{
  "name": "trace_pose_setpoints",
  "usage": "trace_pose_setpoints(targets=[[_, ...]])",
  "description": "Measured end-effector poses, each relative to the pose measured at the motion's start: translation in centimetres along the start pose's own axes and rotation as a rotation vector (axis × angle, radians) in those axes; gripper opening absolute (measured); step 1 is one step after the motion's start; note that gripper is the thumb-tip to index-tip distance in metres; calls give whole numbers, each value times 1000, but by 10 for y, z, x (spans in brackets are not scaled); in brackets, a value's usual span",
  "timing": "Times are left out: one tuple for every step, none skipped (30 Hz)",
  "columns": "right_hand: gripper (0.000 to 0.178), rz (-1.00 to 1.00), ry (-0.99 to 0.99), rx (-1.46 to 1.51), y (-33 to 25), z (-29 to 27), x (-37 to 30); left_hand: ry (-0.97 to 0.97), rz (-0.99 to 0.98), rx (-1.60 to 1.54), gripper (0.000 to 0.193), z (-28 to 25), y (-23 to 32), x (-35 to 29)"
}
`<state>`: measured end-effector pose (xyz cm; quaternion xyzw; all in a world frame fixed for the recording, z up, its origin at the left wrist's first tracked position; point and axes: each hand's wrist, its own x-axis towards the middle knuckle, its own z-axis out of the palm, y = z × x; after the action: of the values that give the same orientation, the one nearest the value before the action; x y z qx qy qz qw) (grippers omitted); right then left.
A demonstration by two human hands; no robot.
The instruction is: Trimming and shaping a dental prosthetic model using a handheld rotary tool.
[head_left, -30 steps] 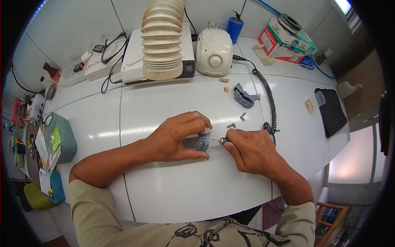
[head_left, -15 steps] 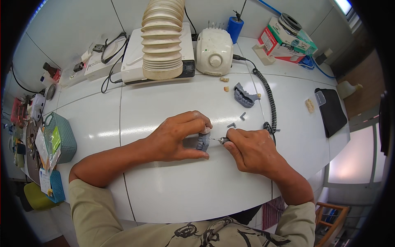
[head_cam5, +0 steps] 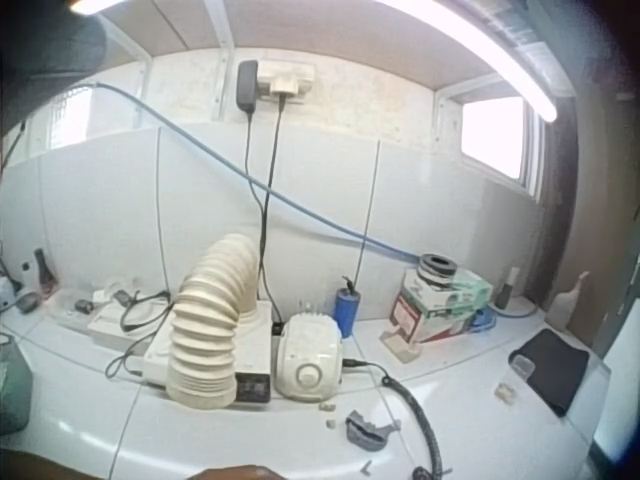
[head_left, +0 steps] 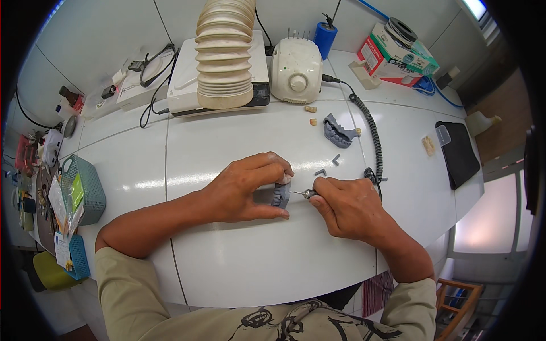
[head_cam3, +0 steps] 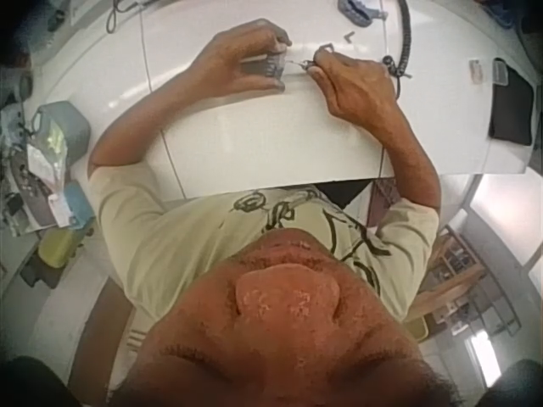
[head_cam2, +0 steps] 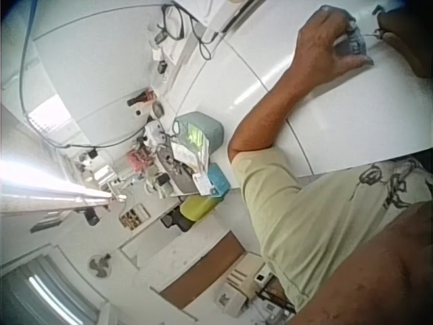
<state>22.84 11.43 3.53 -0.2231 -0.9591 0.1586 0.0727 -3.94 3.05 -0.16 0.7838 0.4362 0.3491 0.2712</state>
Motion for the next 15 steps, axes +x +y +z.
trace_pose_setpoints(targets=[[27,2,0,1,0,0,0,0,-1,0,50,0,0,0],[27,4,0,3,0,1,0,3,5,1,50,0,0,0],[27,4,-1,3,0,1,0,6,10,2,50,0,-1,0],[27,2,1,3,0,0,0,6,10,2,50,1,-1,0],[27,0,2,3,0,0,0,9,10,-2,50,1,-1,0],[27,1,1,3,0,0,0,11,9,-7,50,1,-1,-1],[27,-4,-8,4,0,0,0,11,9,-7,50,1,-1,-1],[27,-10,-17,5,0,0,0,20,18,1,49,2,-1,-1],[27,-10,-17,6,1,0,0,28,27,9,48,2,-1,-1],[26,-5,-7,11,2,0,-1,28,27,8,48,2,-1,-1],[26,0,4,17,2,1,-1,35,23,7,47,1,0,-2],[26,0,3,17,3,0,-1,42,20,5,47,1,0,-2],[26,8,8,18,3,-1,-1,42,19,5,47,1,1,-2],[26,16,12,19,3,-2,-1,47,22,12,47,1,1,-2],[26,16,11,20,2,-1,-1,52,26,19,47,1,1,-2]])
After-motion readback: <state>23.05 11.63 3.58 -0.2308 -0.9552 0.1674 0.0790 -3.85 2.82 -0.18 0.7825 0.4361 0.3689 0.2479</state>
